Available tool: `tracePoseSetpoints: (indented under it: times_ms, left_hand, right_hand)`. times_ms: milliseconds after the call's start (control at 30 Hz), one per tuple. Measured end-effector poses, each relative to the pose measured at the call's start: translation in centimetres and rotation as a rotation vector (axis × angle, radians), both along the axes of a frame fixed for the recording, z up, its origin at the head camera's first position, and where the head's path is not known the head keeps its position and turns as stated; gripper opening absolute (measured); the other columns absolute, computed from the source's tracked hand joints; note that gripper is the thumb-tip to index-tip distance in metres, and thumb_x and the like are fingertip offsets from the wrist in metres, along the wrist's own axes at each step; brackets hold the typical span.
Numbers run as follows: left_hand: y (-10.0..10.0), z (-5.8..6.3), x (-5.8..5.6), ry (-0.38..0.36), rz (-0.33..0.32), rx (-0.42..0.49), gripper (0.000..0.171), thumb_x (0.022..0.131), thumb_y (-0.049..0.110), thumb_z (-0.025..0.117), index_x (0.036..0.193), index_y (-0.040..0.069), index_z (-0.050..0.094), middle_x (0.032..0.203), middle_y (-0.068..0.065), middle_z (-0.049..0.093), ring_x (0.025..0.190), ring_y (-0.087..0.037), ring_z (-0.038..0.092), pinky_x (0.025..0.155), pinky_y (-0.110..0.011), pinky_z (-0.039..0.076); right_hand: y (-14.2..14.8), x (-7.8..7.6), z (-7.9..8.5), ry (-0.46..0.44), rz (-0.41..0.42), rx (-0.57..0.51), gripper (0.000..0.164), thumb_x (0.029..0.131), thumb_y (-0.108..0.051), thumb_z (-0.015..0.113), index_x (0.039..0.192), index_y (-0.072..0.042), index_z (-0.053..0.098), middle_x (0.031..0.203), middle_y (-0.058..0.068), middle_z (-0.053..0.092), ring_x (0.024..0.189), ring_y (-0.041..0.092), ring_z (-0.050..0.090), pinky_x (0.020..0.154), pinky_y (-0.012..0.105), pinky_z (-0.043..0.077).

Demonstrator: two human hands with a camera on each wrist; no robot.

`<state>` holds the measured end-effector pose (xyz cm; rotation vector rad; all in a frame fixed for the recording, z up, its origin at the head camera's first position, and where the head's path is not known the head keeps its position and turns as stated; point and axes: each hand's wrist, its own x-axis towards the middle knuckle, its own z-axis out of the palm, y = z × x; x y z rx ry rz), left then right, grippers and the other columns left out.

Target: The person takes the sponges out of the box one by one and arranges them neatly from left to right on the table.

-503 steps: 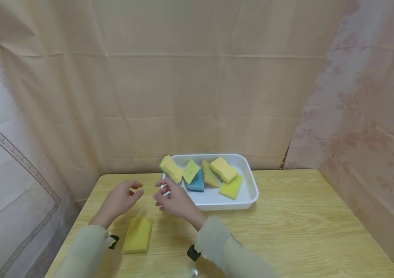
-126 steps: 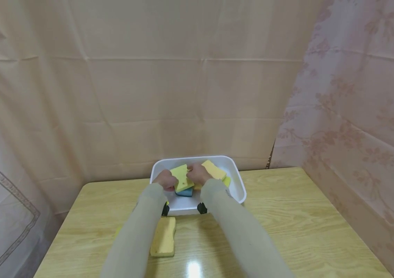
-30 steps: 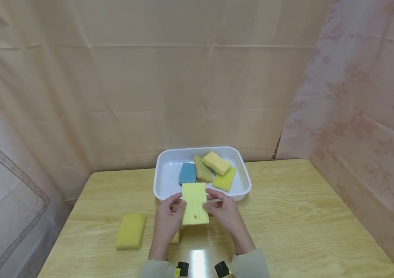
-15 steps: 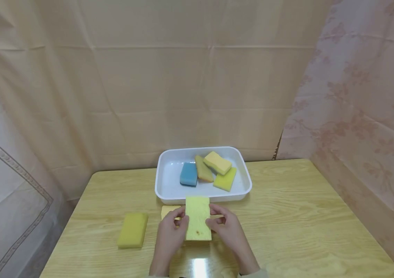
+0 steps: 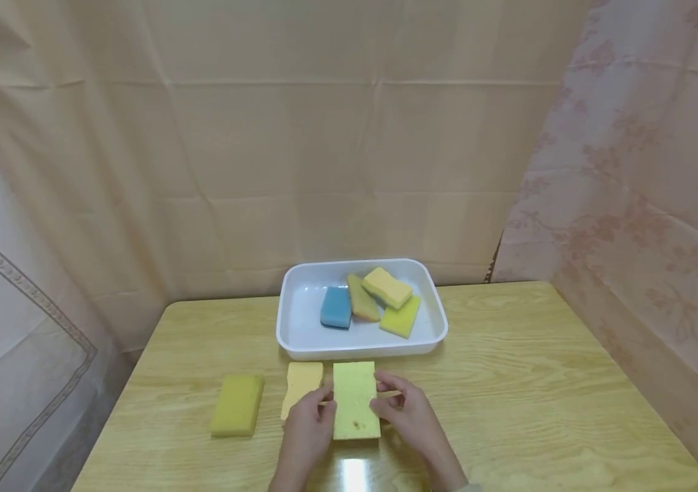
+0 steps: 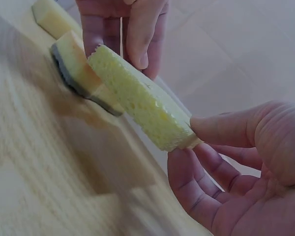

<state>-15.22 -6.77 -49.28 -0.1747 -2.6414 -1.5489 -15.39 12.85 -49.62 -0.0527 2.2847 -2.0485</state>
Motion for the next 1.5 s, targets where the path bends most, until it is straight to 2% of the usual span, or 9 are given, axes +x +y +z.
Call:
tracePoseSetpoints:
  times_ms: [100,300,467,600,833,1000,1167,1367,1500]
  left_hand:
    - [0.2,0.0,0.0,0.023,-0.004,-0.056,0.029,0.092,-0.004,0.064,0.121,-0.007,0.069,0.106,-0.016,0.073,0.086,-0.024,0.072,0.070,-0.034,0.059]
    - [0.8,0.2,0.1,-0.010,-0.011,-0.139,0.031,0.092,-0.004,0.063,0.122,-0.007,0.067,0.108,-0.020,0.073,0.088,-0.028,0.072,0.072,-0.042,0.060]
    - [1.1,0.1,0.2,-0.022,-0.005,-0.160,0.031,0.091,-0.003,0.065,0.122,-0.007,0.067,0.109,-0.022,0.072,0.091,-0.032,0.071,0.077,-0.047,0.060]
    - [1.3,0.0,0.1,-0.017,-0.008,-0.174,0.030,0.091,-0.002,0.065,0.121,-0.007,0.067,0.115,-0.025,0.070,0.102,-0.041,0.068,0.086,-0.054,0.056]
    - [1.7,-0.1,0.1,-0.079,-0.027,-0.186,0.035,0.092,-0.001,0.064,0.127,-0.009,0.063,0.123,-0.027,0.066,0.099,-0.038,0.069,0.089,-0.054,0.055]
    - [1.7,-0.1,0.2,-0.044,-0.046,-0.239,0.044,0.085,-0.007,0.066,0.128,-0.012,0.060,0.124,-0.030,0.064,0.110,-0.048,0.064,0.094,-0.059,0.051]
    - [1.7,-0.2,0.1,-0.036,-0.038,-0.264,0.051,0.078,-0.014,0.066,0.129,-0.013,0.059,0.120,-0.031,0.065,0.104,-0.049,0.065,0.091,-0.059,0.053]
    - [1.7,-0.7,0.0,-0.037,-0.022,-0.290,0.053,0.077,-0.014,0.069,0.129,-0.012,0.059,0.119,-0.031,0.066,0.101,-0.049,0.066,0.090,-0.059,0.053]
    - [1.8,-0.8,0.0,-0.046,-0.020,-0.280,0.053,0.077,-0.013,0.069,0.130,-0.012,0.059,0.120,-0.030,0.066,0.103,-0.048,0.066,0.091,-0.059,0.053]
  right_hand:
    - [0.1,0.0,-0.5,-0.005,0.015,0.017,0.054,0.090,-0.002,0.073,0.137,0.013,0.052,0.118,0.021,0.059,0.094,0.030,0.069,0.075,0.035,0.061]
    - [0.4,-0.2,-1.7,0.014,0.042,0.109,0.053,0.091,-0.006,0.074,0.137,0.012,0.054,0.118,0.020,0.062,0.090,0.025,0.070,0.072,0.027,0.059]
    - [0.3,-0.4,-2.0,0.026,0.057,0.139,0.052,0.093,-0.008,0.072,0.137,0.013,0.053,0.120,0.024,0.063,0.093,0.027,0.070,0.072,0.028,0.059]
    - [0.1,-0.6,-2.0,0.017,0.055,0.138,0.051,0.095,-0.008,0.070,0.136,0.015,0.052,0.120,0.026,0.063,0.094,0.029,0.070,0.071,0.030,0.060]
    - [-0.2,-0.8,-2.3,0.019,0.042,0.191,0.050,0.093,-0.005,0.071,0.135,0.015,0.053,0.118,0.024,0.065,0.092,0.026,0.069,0.070,0.025,0.058]
    - [-0.3,-1.1,-2.4,0.043,0.044,0.242,0.051,0.089,-0.002,0.072,0.134,0.015,0.054,0.117,0.022,0.067,0.089,0.022,0.069,0.070,0.024,0.057]
    - [-0.4,-1.3,-2.7,0.053,0.049,0.289,0.050,0.086,0.003,0.072,0.132,0.014,0.056,0.116,0.022,0.068,0.084,0.018,0.069,0.067,0.023,0.056]
    - [-0.7,-1.8,-2.5,0.085,0.072,0.337,0.048,0.084,0.004,0.072,0.129,0.016,0.058,0.112,0.023,0.067,0.084,0.022,0.070,0.069,0.024,0.057]
    - [-0.6,-2.1,-2.3,0.065,0.066,0.364,0.048,0.084,0.004,0.073,0.129,0.014,0.059,0.111,0.021,0.067,0.085,0.023,0.070,0.071,0.026,0.058]
